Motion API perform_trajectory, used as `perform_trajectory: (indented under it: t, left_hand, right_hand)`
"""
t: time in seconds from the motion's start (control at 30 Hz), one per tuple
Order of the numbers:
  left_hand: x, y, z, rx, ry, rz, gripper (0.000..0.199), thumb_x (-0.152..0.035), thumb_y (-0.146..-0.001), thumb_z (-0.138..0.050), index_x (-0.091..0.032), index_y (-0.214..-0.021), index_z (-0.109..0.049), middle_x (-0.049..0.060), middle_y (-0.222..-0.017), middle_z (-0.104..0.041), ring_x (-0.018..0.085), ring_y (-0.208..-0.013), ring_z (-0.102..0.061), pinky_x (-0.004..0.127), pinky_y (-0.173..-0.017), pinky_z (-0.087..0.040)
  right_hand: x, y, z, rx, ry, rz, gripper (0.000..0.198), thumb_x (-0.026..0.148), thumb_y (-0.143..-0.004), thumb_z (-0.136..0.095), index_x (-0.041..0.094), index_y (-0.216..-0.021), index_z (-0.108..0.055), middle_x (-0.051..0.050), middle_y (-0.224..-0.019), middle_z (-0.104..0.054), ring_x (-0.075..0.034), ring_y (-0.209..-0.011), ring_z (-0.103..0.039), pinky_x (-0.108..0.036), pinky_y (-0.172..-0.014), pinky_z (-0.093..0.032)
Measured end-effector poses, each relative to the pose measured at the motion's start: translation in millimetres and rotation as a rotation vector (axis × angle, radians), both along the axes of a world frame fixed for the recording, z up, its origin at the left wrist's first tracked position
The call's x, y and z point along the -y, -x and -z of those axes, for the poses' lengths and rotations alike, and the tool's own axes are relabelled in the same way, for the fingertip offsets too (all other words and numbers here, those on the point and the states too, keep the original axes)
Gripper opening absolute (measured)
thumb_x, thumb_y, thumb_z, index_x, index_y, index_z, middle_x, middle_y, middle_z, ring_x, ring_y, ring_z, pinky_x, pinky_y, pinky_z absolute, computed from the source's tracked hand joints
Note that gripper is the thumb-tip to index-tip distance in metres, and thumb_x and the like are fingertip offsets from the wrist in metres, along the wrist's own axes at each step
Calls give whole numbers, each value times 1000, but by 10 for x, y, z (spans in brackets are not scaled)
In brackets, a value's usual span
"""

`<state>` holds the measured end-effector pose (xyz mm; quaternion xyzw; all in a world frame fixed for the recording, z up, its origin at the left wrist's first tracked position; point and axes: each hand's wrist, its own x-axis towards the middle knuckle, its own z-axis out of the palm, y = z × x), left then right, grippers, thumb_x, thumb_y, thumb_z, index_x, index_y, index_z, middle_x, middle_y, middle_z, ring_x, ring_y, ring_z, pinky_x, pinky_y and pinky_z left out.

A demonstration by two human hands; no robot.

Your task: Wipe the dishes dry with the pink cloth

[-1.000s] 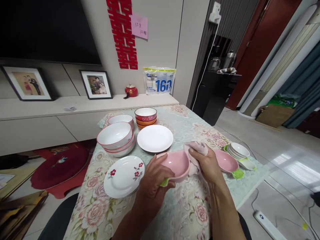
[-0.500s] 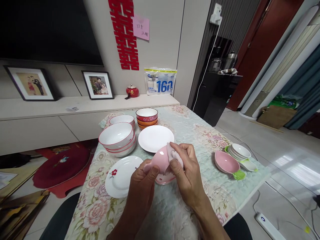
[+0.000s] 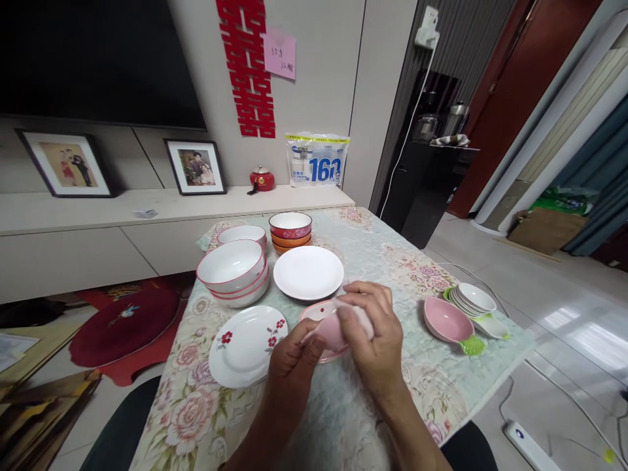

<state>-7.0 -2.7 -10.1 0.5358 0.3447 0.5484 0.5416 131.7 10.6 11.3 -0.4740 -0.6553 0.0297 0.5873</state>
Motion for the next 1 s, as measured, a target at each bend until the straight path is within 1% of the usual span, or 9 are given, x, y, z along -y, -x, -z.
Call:
perform_trajectory:
  t: [0.1, 0.17, 0.27, 0.37, 0.53, 0.7, 0.87, 0.93, 1.0]
  left_hand:
    - [-23, -13, 35, 78, 11, 20, 24, -38, -90, -58, -17, -85, -68, -1, -75, -60, 15, -73, -48, 26, -69, -40]
    - [-34, -27, 60, 142, 41, 32, 25, -39, -90, -58, -17, -87, -69, -1, -75, -59, 15, -73, -48, 25, -69, -41]
    - [-37, -43, 91, 185, 73, 20, 21, -37, -91, -58, -18, -91, -68, 0, -81, -61, 16, -79, -50, 27, -74, -42]
    - [-34, -48, 107, 195, 82, 0, 19, -33, -92, -57, -18, -87, -66, 1, -83, -62, 17, -81, -52, 28, -76, -43]
    - [-37, -48, 92, 231, 40, -3, 15, -30, -91, -56, -19, -84, -65, 1, -83, -63, 18, -84, -55, 29, -78, -44]
    - [-29, -46, 98, 186, 47, 13, 20, -32, -91, -59, -18, -79, -66, -1, -75, -59, 14, -72, -49, 26, -66, -40]
    - [-28, -107, 100, 433, 179, 56, 18, -32, -87, -65, -16, -90, -72, 4, -82, -66, 18, -80, -57, 30, -75, -46]
    - [-24, -138, 49, 565, 267, 69, 19, -31, -85, -67, -16, -95, -73, 5, -87, -70, 20, -85, -61, 32, -80, -48]
    - [-21, -152, -9, 665, 344, 54, 20, -30, -83, -70, -17, -97, -73, 7, -93, -72, 21, -90, -64, 33, -83, -51]
  right_hand:
    - [-95, -97, 90, -275, 149, -17, 15, 30, -93, -59, 21, -94, -71, -6, -99, -72, -24, -96, -66, -40, -87, -49]
    - [-95, -88, 110, -313, 136, 33, 15, 30, -92, -60, 21, -94, -71, -6, -97, -72, -24, -95, -66, -40, -86, -50]
    - [-7, 37, 65, -154, -6, 46, 11, 22, -90, -62, 22, -97, -71, -6, -101, -71, -23, -99, -65, -41, -90, -50]
    - [105, 210, -8, 163, -164, -30, 17, 13, -86, -63, 21, -100, -69, -7, -102, -70, -24, -100, -64, -46, -93, -48]
    - [140, 277, -29, 452, -270, -136, 25, 10, -84, -62, 17, -108, -65, -10, -105, -70, -28, -108, -61, -48, -95, -46]
    - [38, 104, 34, 174, -175, -94, 26, 16, -90, -57, 20, -114, -66, -10, -117, -66, -28, -115, -59, -48, -98, -45]
    - [-34, 53, 138, -229, 43, -52, 23, 27, -97, -52, 24, -111, -70, -7, -115, -69, -26, -113, -61, -47, -101, -45]
    - [-47, 71, 176, -262, 85, -18, 24, 29, -97, -51, 24, -113, -69, -7, -117, -69, -26, -112, -62, -47, -100, -46]
    - [-52, 102, 200, -163, 38, 25, 26, 27, -97, -51, 23, -117, -67, -8, -120, -68, -26, -114, -60, -48, -101, -46]
